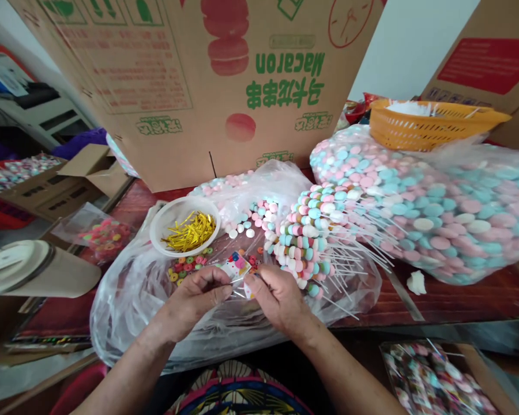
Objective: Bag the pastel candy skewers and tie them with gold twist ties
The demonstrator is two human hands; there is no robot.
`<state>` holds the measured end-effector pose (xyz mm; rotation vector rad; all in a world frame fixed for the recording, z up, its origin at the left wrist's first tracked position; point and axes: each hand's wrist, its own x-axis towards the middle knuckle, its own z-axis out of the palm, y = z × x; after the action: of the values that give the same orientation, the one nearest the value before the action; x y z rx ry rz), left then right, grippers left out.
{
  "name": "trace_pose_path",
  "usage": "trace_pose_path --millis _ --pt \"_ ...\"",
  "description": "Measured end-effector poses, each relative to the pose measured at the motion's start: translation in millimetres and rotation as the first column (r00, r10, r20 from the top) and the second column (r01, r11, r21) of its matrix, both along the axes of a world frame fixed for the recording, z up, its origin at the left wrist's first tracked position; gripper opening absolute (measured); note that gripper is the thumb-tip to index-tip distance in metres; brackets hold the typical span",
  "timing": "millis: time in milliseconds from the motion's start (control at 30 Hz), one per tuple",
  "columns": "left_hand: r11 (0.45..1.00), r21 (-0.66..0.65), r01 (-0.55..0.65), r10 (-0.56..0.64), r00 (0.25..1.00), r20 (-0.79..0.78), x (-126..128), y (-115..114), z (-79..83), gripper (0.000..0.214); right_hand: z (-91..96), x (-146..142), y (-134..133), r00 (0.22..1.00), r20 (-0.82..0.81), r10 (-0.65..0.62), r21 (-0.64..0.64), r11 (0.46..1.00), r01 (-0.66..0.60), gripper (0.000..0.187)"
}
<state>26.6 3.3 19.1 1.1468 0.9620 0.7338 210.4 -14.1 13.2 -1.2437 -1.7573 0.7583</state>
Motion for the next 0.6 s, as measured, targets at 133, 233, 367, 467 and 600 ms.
trace_pose_path --millis 133,233,367,467,600 --pt "0.998 -0.069 0.011 -0.012 1.000 -0.021 -6.9 4.7 -3.1 0.032 3.2 5.2 2.3 0.999 0.003 0.043 -0.029 0.999 -0.043 0.028" --pt "0.994 0.083 -0.070 0.078 0.992 -0.102 -5.6 6.1 -4.4 0.035 2.3 5.0 3.3 0.998 0.028 0.059 0.016 0.998 -0.059 0.022" --pt "0.990 0.123 -0.065 0.067 0.998 -0.010 0.1 3.3 -12.3 0.034 -9.5 -5.2 1.1 0.995 0.051 -0.091 0.071 0.994 0.087 0.031" --pt "0.997 0.065 -0.040 0.041 0.999 -0.003 1.7 0.8 -18.6 0.033 -15.5 -7.0 4.0 0.986 0.079 -0.146 0.047 0.989 0.143 0.038" --pt "0.969 0.227 -0.098 0.120 0.989 -0.083 -5.6 1.2 -22.0 0.033 1.9 32.2 24.1 0.929 0.263 -0.259 0.112 0.965 0.237 0.038"
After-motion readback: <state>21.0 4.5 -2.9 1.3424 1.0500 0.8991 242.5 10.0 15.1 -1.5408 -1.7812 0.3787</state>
